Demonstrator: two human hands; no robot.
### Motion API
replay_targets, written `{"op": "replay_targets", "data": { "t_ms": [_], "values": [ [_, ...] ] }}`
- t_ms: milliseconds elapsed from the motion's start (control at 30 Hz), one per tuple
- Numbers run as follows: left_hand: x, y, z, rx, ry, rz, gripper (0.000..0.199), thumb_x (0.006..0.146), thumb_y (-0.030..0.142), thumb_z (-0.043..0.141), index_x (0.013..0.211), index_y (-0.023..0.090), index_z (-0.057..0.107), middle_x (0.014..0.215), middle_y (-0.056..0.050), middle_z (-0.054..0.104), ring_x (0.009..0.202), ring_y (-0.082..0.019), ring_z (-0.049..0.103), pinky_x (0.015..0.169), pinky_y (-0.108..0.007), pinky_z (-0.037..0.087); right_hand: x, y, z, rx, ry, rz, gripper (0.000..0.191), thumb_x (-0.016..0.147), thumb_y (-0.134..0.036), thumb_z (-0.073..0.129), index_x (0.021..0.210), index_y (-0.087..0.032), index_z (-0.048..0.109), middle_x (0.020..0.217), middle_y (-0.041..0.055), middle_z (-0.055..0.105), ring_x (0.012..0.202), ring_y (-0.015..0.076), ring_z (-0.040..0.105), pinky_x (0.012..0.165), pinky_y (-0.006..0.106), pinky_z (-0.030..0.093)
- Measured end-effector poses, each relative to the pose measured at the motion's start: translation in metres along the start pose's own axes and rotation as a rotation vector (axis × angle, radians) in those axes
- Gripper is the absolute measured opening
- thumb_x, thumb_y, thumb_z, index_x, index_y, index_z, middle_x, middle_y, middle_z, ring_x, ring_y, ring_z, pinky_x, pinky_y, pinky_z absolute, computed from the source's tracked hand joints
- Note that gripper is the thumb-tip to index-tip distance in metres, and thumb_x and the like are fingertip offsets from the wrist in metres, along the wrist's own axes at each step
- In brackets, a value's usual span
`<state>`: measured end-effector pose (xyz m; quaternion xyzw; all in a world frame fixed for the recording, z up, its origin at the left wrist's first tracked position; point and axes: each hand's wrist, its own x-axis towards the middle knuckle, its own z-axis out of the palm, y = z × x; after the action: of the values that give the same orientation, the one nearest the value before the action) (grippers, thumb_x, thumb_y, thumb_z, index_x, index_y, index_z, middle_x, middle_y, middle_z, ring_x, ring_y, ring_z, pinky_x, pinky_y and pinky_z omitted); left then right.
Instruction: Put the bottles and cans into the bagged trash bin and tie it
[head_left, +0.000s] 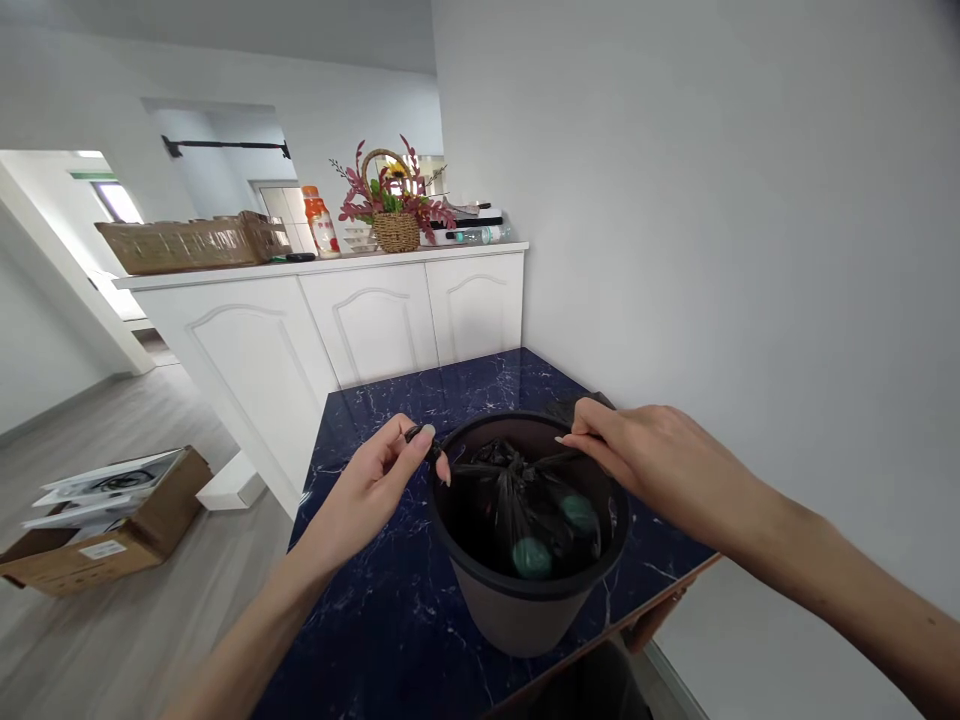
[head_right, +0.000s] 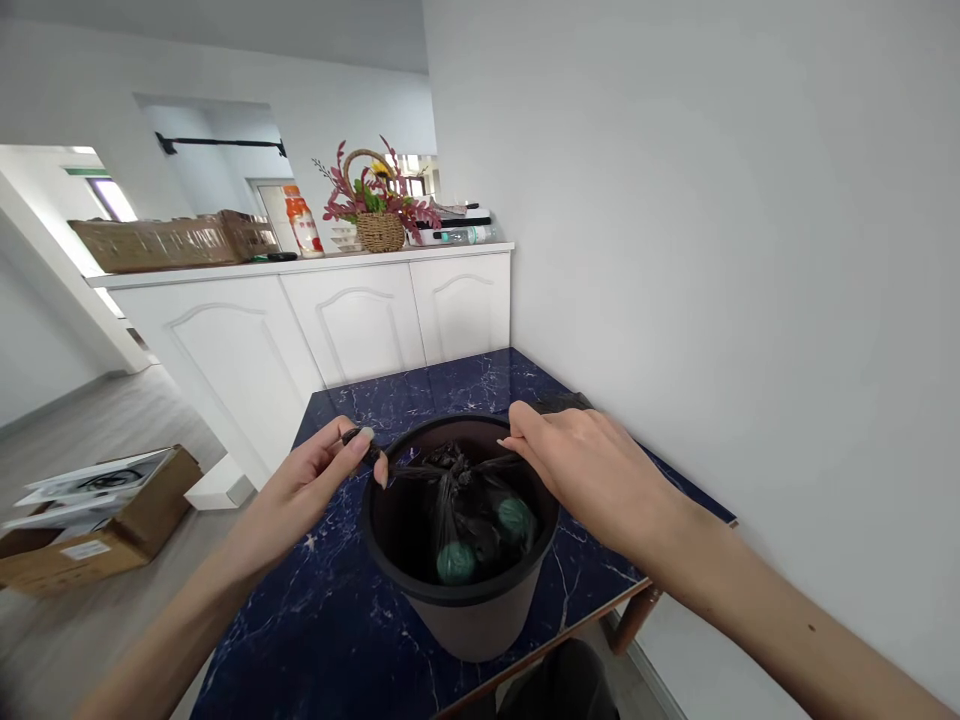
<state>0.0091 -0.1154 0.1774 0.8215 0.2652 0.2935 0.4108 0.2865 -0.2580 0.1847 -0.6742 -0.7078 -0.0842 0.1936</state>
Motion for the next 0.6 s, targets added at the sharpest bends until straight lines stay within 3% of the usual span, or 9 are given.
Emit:
{"op": "replay_targets", "data": {
  "t_ms": [100, 233, 367, 500, 600],
  "values": [
    [-0.006, -0.003, 0.002, -0.103, 0.021, 0.006, 0.036, 0.109, 0.053, 0.051, 0.093, 0.023, 0.061, 0.104, -0.007, 0.078, 0.093, -0.021, 0.066, 0.086, -0.035, 0.051, 0.011, -0.014, -0.003, 0.003, -0.146, -0.021, 0.02, 0.111, -0.042, 0.052, 0.105, -0.025, 0.061, 0.068, -0.0023, 0.064, 0.06, 0.0186, 0.058, 0.057, 0.031, 0.03],
    [-0.014, -0.013, 0.005, -0.117, 0.106, 0.018, 0.036, 0.107, 0.054, 0.056, 0.091, 0.023, 0.065, 0.117, -0.008, 0.078, 0.101, -0.024, 0.063, 0.088, -0.036, 0.05, 0.028, -0.038, 0.001, 0.036, -0.325, -0.041, 0.036, 0.105, -0.055, 0.059, 0.119, -0.024, 0.072, 0.075, 0.0016, 0.072, 0.07, 0.0223, 0.068, 0.06, 0.031, 0.036],
    [-0.018, -0.025, 0.01, -0.138, 0.176, 0.018, 0.038, 0.104, 0.059, 0.058, 0.105, 0.024, 0.073, 0.133, -0.009, 0.072, 0.107, -0.026, 0.062, 0.092, -0.036, 0.052, 0.046, -0.056, 0.01, -0.003, -0.415, -0.088, 0.049, 0.101, -0.064, 0.061, 0.107, -0.02, 0.08, 0.08, 0.0079, 0.076, 0.076, 0.0269, 0.071, 0.058, 0.033, 0.035],
    [-0.017, -0.051, 0.012, -0.366, 0.342, 0.02, 0.052, 0.103, 0.069, 0.052, 0.115, 0.023, 0.072, 0.144, -0.012, 0.066, 0.117, -0.028, 0.063, 0.092, -0.036, 0.054, 0.059, -0.062, 0.015, -0.019, -0.504, -0.126, 0.023, 0.096, -0.043, 0.075, 0.091, -0.022, 0.081, 0.083, 0.0057, 0.078, 0.079, 0.0241, 0.07, 0.059, 0.031, 0.033],
    [-0.02, -0.091, 0.012, -0.403, 0.456, -0.146, 0.06, 0.099, 0.075, 0.05, 0.106, 0.02, 0.072, 0.122, -0.013, 0.073, 0.111, -0.028, 0.066, 0.086, -0.034, 0.055, 0.061, -0.056, 0.014, 0.019, -0.479, -0.087, 0.021, 0.096, -0.032, 0.072, 0.078, -0.022, 0.076, 0.078, 0.0035, 0.075, 0.074, 0.0205, 0.067, 0.059, 0.031, 0.033]
  ]
}}
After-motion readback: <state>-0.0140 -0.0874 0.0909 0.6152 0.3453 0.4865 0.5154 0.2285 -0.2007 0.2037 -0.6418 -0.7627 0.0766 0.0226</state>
